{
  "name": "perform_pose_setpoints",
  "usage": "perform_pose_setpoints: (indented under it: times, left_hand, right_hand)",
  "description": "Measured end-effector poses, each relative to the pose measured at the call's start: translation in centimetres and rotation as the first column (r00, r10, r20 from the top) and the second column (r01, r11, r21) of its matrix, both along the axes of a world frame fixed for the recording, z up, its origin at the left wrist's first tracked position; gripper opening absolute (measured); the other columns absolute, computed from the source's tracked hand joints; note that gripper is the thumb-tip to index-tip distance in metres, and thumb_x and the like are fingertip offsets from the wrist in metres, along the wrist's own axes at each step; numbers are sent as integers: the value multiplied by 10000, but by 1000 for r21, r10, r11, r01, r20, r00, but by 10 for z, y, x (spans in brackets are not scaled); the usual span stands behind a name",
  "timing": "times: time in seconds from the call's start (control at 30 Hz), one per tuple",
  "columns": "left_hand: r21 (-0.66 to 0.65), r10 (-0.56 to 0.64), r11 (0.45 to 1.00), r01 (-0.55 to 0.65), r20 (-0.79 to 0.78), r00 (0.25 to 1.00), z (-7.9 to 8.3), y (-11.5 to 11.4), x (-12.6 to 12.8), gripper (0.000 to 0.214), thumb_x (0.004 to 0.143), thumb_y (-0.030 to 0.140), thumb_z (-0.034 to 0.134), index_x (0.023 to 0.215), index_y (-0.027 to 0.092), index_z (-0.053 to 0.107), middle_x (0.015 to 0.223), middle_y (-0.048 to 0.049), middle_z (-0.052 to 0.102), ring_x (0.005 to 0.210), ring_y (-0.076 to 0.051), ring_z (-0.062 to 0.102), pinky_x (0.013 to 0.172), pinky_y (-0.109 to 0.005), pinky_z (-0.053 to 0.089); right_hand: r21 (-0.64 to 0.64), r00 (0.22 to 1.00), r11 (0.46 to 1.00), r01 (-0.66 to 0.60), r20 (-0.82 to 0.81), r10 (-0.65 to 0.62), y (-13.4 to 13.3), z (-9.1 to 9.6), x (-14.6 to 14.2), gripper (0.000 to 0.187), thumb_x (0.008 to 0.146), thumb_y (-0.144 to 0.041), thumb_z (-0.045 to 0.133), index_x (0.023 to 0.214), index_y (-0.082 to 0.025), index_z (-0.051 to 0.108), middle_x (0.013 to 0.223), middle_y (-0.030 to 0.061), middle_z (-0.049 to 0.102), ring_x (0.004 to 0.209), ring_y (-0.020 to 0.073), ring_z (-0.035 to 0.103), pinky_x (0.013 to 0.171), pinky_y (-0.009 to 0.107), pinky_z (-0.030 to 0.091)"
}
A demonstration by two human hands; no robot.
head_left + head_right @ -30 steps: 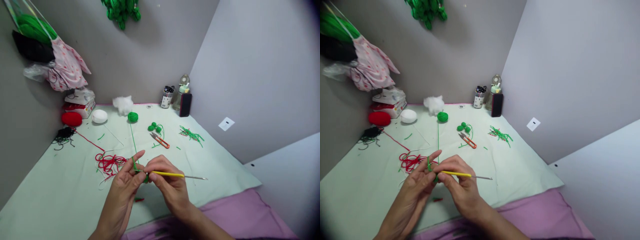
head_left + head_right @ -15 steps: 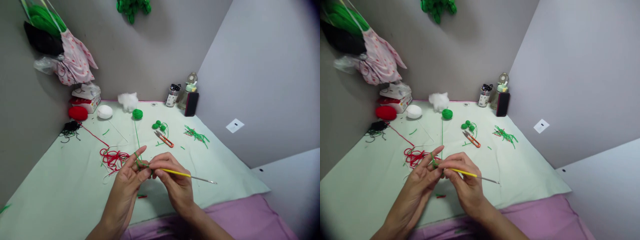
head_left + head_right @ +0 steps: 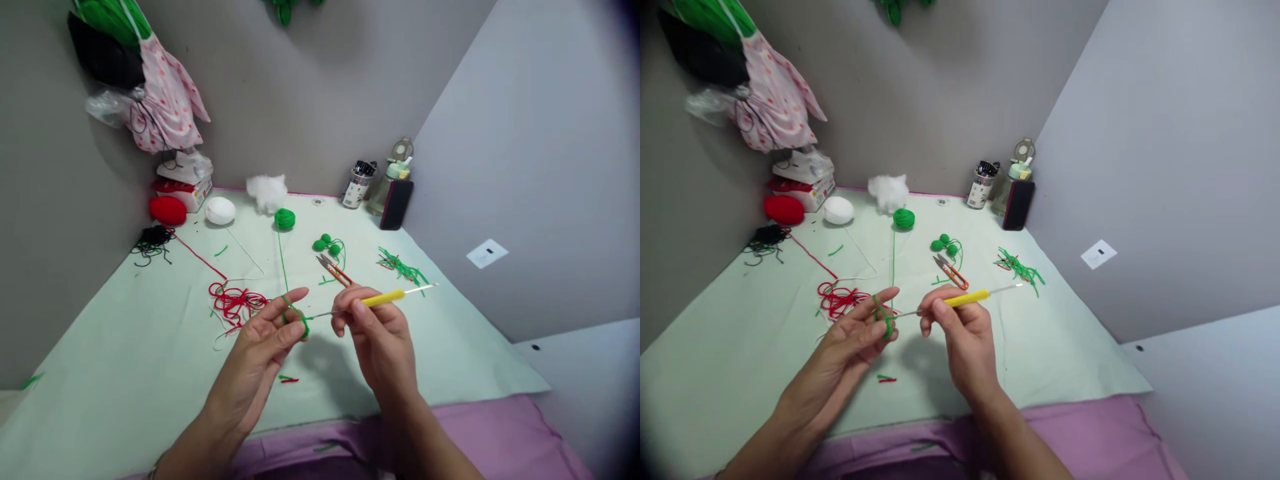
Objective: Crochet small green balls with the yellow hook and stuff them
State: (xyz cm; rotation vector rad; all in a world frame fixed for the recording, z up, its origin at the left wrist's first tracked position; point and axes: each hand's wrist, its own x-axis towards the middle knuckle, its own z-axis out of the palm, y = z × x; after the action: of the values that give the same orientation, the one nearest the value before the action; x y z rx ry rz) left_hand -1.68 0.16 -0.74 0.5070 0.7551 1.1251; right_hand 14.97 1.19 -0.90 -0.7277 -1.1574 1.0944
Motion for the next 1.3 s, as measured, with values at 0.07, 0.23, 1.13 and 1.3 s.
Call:
perform_pose_setpoints:
  times: [0.07, 0.23, 1.13, 1.3]
  left_hand:
    - [49, 45, 998, -42, -54, 998, -1, -2, 3, 464, 751, 255, 910, 1200, 265, 794, 829, 26, 648, 784, -91, 574, 779, -193, 475]
    - [104, 99, 990, -93, -46, 994, -4, -9, 15, 596, 776, 256, 901, 1336, 337, 713, 909, 25, 709, 937, -132, 643, 916, -251, 492]
    - [7, 15, 1000, -15, -14, 1000, -8, 4, 10, 421, 794, 267, 879, 1205, 242, 791, 824, 23, 623, 808, -104, 550, 831, -227, 441]
    - [-12, 37, 999, -37, 13, 999, -11, 5, 7, 246, 762, 263, 902, 991, 225, 821, 863, 19, 636, 818, -102, 576, 812, -222, 476]
  right_hand:
    - [-12, 999, 1000, -27, 23, 27, -1, 1, -3, 194, 994, -294, 659, 864, -216, 779, 810, 17, 650, 608, 115, 586, 559, 261, 509]
    - [419, 818, 898, 131, 467, -337, -12, -6, -13, 264, 967, -141, 659, 1093, -310, 818, 952, 58, 715, 826, 187, 676, 715, 339, 575]
    - [329, 852, 921, 207, 402, -335, -12, -4, -8, 277, 987, -89, 621, 1085, -292, 781, 928, 24, 733, 851, 175, 673, 743, 332, 549]
    - [240, 927, 935, 260, 210, -312, -8, -4, -3, 169, 1004, -209, 645, 1009, -279, 799, 849, 23, 701, 760, 176, 627, 684, 338, 511]
